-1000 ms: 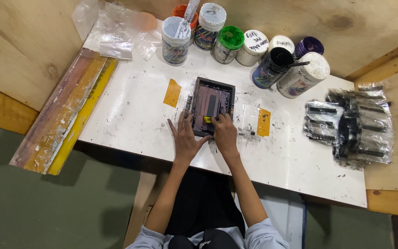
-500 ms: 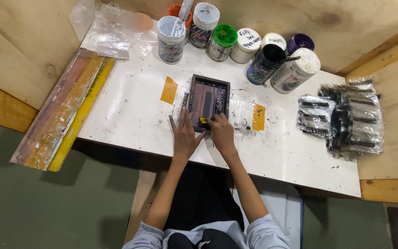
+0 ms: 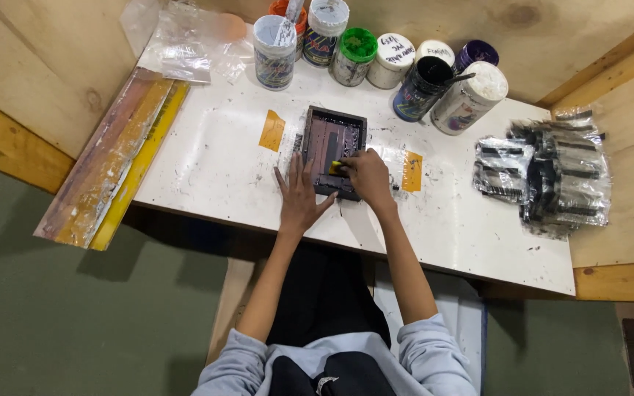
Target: The person prepares a printing block by applying dark ink with a yellow scraper. They then place a clear plastic sheet over the inked block and press it down to transfer the ink.
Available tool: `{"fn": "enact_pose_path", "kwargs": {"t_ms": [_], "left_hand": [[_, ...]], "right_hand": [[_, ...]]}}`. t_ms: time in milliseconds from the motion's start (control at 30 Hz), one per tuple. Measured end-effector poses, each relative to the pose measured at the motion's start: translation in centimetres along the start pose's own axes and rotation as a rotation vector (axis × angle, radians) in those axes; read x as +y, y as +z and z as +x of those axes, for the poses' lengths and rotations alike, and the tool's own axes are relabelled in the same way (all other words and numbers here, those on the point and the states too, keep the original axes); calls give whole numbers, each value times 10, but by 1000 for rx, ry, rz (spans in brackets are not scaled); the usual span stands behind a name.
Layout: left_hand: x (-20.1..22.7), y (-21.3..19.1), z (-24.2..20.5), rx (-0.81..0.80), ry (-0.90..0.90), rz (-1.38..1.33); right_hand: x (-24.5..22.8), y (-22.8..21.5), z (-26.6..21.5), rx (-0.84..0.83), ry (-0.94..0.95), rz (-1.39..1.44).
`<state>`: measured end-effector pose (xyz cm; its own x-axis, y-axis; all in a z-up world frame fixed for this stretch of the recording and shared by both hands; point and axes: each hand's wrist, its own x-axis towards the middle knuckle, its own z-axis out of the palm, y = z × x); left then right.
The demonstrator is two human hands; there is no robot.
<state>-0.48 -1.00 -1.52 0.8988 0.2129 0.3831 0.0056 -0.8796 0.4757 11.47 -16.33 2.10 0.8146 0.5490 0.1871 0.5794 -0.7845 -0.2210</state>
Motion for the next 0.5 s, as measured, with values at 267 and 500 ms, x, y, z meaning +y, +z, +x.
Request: {"fn": "enact_pose_path", "kwargs": {"t_ms": [267,500], "left_hand": [[0,1,-1,-3,8,8],[-3,6,-4,3,18,44]], "right_hand": [[-5,18,-9,-56,51,72],[-5,36,-12,-58,43,20]]}}
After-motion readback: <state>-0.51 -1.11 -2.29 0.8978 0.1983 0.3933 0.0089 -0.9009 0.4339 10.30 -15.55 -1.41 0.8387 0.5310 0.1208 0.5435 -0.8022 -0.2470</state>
